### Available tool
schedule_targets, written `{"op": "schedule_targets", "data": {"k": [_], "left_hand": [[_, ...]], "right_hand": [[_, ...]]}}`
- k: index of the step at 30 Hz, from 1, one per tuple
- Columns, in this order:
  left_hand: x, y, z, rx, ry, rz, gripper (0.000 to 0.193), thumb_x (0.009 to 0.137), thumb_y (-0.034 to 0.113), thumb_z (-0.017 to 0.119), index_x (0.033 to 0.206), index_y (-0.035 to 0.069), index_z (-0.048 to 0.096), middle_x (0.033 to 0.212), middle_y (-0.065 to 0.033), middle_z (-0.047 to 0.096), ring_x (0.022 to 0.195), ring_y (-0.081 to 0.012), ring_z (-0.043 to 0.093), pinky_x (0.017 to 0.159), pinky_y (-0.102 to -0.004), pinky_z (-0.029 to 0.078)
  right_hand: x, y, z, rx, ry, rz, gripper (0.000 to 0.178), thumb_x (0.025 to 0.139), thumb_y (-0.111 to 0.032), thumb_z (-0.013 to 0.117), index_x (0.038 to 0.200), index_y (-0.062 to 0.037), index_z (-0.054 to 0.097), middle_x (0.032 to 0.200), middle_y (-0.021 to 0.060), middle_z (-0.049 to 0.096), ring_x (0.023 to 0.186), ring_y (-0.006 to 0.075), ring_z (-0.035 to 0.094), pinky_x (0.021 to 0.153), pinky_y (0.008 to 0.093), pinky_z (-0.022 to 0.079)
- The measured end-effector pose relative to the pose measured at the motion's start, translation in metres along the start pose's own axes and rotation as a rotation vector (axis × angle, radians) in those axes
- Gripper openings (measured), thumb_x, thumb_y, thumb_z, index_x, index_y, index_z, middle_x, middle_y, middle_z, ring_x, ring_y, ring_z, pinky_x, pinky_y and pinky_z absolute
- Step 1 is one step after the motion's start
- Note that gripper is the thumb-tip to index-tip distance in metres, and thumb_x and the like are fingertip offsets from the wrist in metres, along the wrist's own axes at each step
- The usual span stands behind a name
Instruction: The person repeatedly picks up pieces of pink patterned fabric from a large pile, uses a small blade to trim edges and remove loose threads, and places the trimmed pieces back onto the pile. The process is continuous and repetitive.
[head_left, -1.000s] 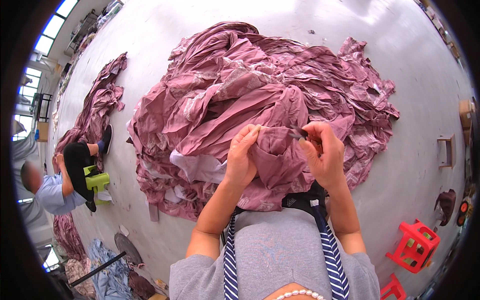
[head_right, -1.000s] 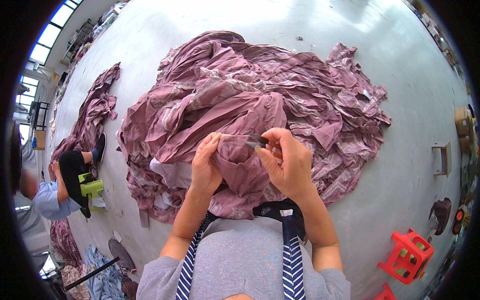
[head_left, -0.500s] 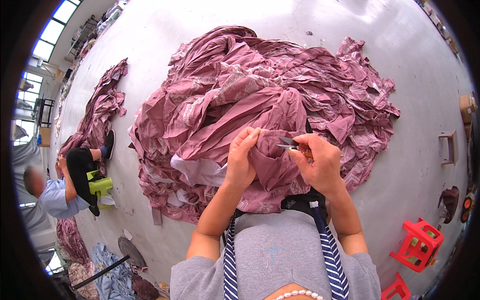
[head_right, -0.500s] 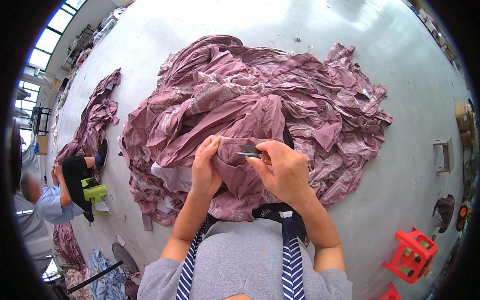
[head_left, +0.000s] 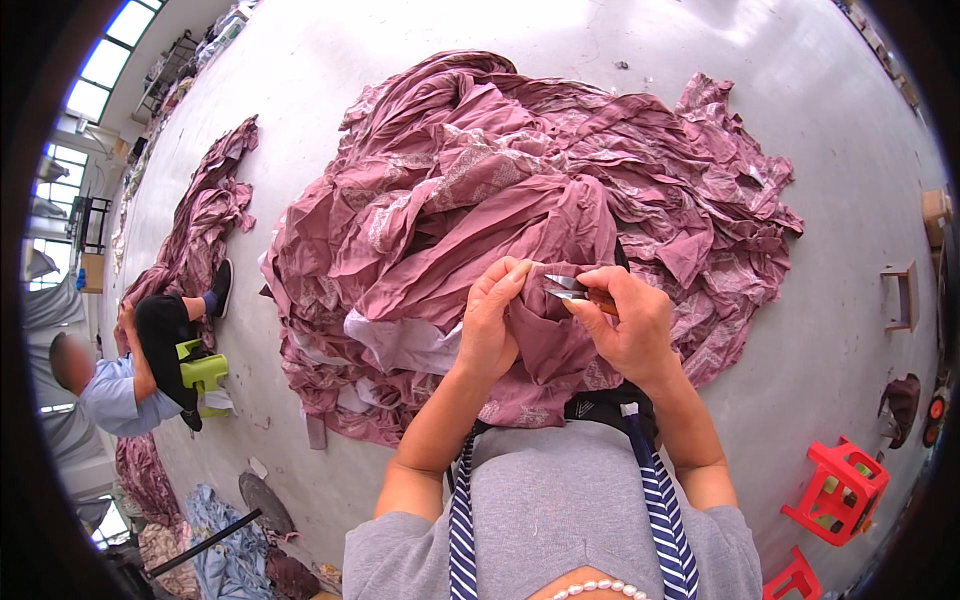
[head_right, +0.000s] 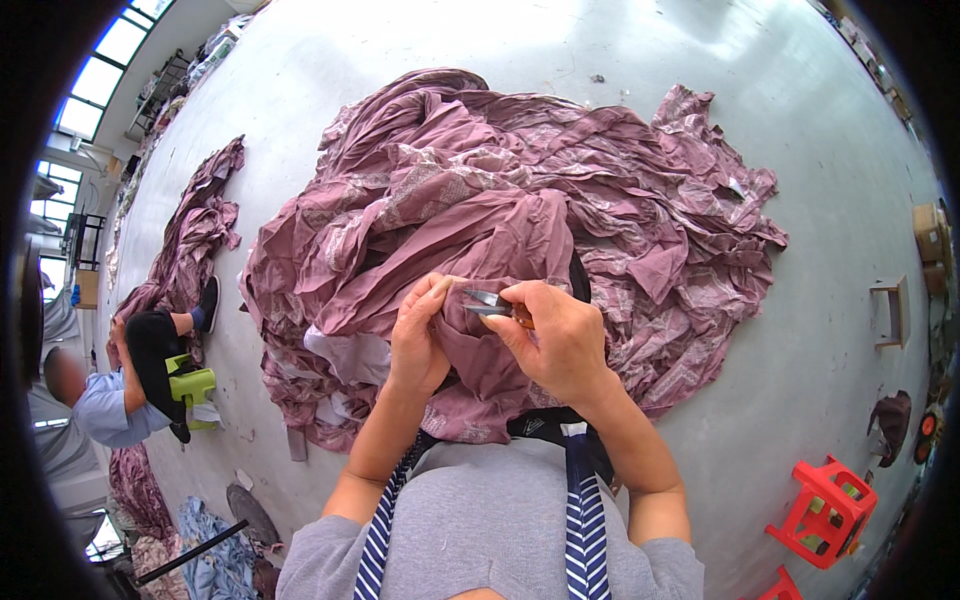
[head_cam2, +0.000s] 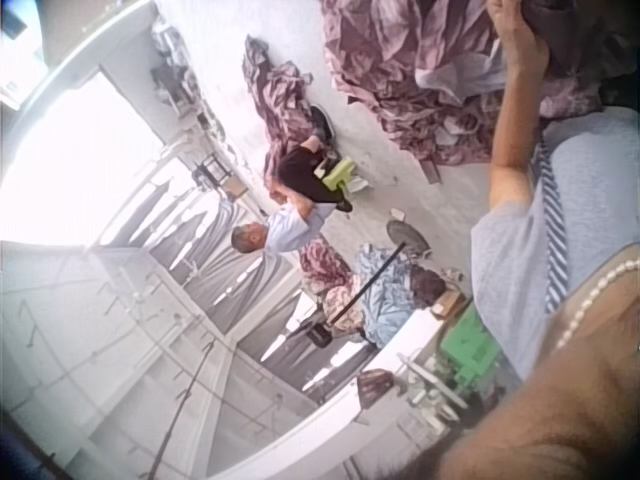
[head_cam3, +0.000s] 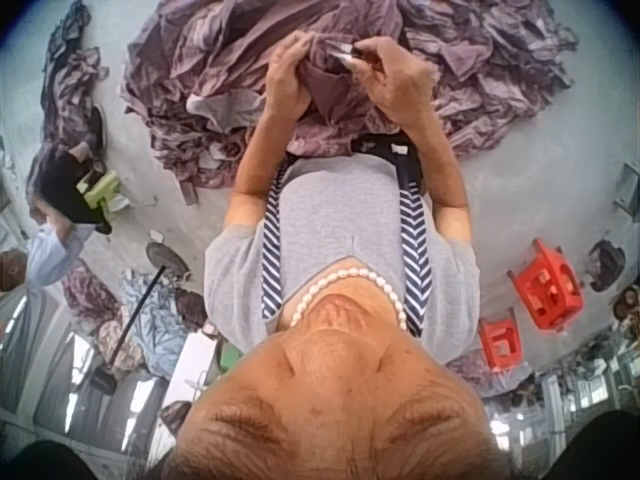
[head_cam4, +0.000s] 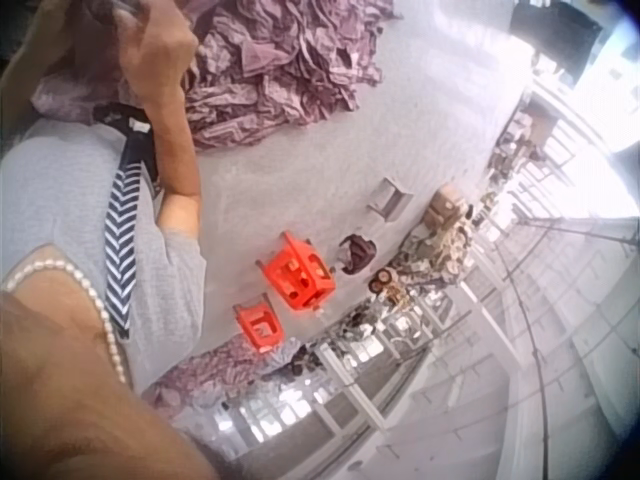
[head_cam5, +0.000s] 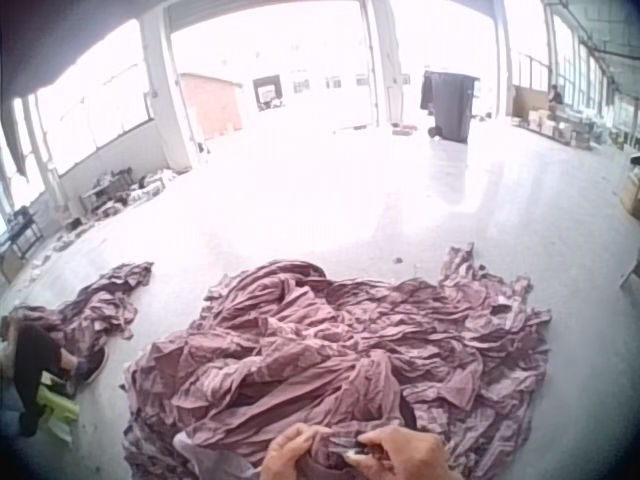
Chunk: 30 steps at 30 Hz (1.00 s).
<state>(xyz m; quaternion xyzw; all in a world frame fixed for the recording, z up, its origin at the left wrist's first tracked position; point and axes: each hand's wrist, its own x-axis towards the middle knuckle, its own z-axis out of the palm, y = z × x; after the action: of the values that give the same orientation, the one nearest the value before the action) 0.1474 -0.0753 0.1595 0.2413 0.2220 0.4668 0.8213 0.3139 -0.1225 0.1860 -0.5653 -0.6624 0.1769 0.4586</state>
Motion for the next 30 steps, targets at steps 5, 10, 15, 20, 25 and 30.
{"op": "schedule_targets", "data": {"k": [5, 10, 15, 20, 25, 30], "left_hand": [[0.000, -0.002, -0.004, -0.008, -0.014, -0.007, 0.010, 0.095, 0.009, 0.050, 0.096, 0.003, 0.058, 0.096, -0.0026, 0.064, 0.085, -0.0064, 0.059, 0.079, -0.0213, 0.046], [-0.001, -0.001, -0.002, 0.000, 0.050, -0.006, 0.011, 0.094, 0.009, 0.049, 0.096, 0.003, 0.058, 0.096, -0.0046, 0.064, 0.086, -0.0091, 0.060, 0.081, -0.0225, 0.047], [-0.013, 0.023, -0.026, 0.095, 0.046, 0.007, 0.013, 0.089, 0.010, 0.049, 0.092, 0.001, 0.057, 0.094, -0.0106, 0.064, 0.085, -0.0144, 0.061, 0.081, -0.0266, 0.048], [-0.043, 0.085, -0.067, 0.282, 0.422, 0.306, 0.014, 0.090, 0.018, 0.050, 0.092, 0.005, 0.056, 0.087, -0.0067, 0.062, 0.079, -0.0145, 0.060, 0.076, -0.0275, 0.049], [-0.039, 0.107, -0.085, 0.984, 0.653, 0.633, 0.015, 0.088, 0.010, 0.063, 0.101, 0.002, 0.059, 0.102, -0.0052, 0.062, 0.084, -0.0093, 0.055, 0.067, -0.0207, 0.044], [0.013, 0.066, -0.041, 1.662, 0.355, 0.801, 0.023, 0.081, 0.009, 0.071, 0.102, 0.005, 0.062, 0.113, -0.0104, 0.062, 0.104, -0.0213, 0.058, 0.080, -0.0308, 0.047]], "right_hand": [[-0.008, 0.008, 0.006, 0.103, 0.016, 0.062, 0.019, 0.086, -0.013, 0.068, 0.096, -0.0002, 0.059, 0.077, 0.0074, 0.064, 0.064, 0.0114, 0.062, 0.056, 0.0247, 0.049], [-0.004, 0.010, 0.004, 0.405, 0.232, 0.253, 0.017, 0.090, -0.012, 0.065, 0.099, -0.0018, 0.056, 0.076, 0.0006, 0.060, 0.067, 0.0023, 0.051, 0.058, 0.0179, 0.042], [0.005, 0.043, 0.003, 0.706, 0.326, 0.333, 0.016, 0.095, -0.014, 0.057, 0.102, -0.0006, 0.053, 0.079, 0.0006, 0.056, 0.067, 0.0025, 0.046, 0.060, 0.0167, 0.037], [0.015, 0.075, 0.009, 0.740, 0.389, 0.402, 0.018, 0.093, -0.019, 0.061, 0.100, -0.0037, 0.055, 0.074, -0.0021, 0.054, 0.058, 0.0005, 0.042, 0.049, 0.0152, 0.030], [0.012, 0.097, 0.018, 0.716, 0.404, 0.496, 0.020, 0.090, -0.019, 0.066, 0.099, -0.0041, 0.057, 0.074, -0.0034, 0.055, 0.055, 0.0000, 0.042, 0.047, 0.0155, 0.029], [-0.007, 0.120, 0.026, 0.759, 0.372, 0.577, 0.017, 0.091, -0.017, 0.065, 0.093, -0.0029, 0.056, 0.075, -0.0016, 0.058, 0.065, 0.0029, 0.051, 0.060, 0.0171, 0.040]]}}
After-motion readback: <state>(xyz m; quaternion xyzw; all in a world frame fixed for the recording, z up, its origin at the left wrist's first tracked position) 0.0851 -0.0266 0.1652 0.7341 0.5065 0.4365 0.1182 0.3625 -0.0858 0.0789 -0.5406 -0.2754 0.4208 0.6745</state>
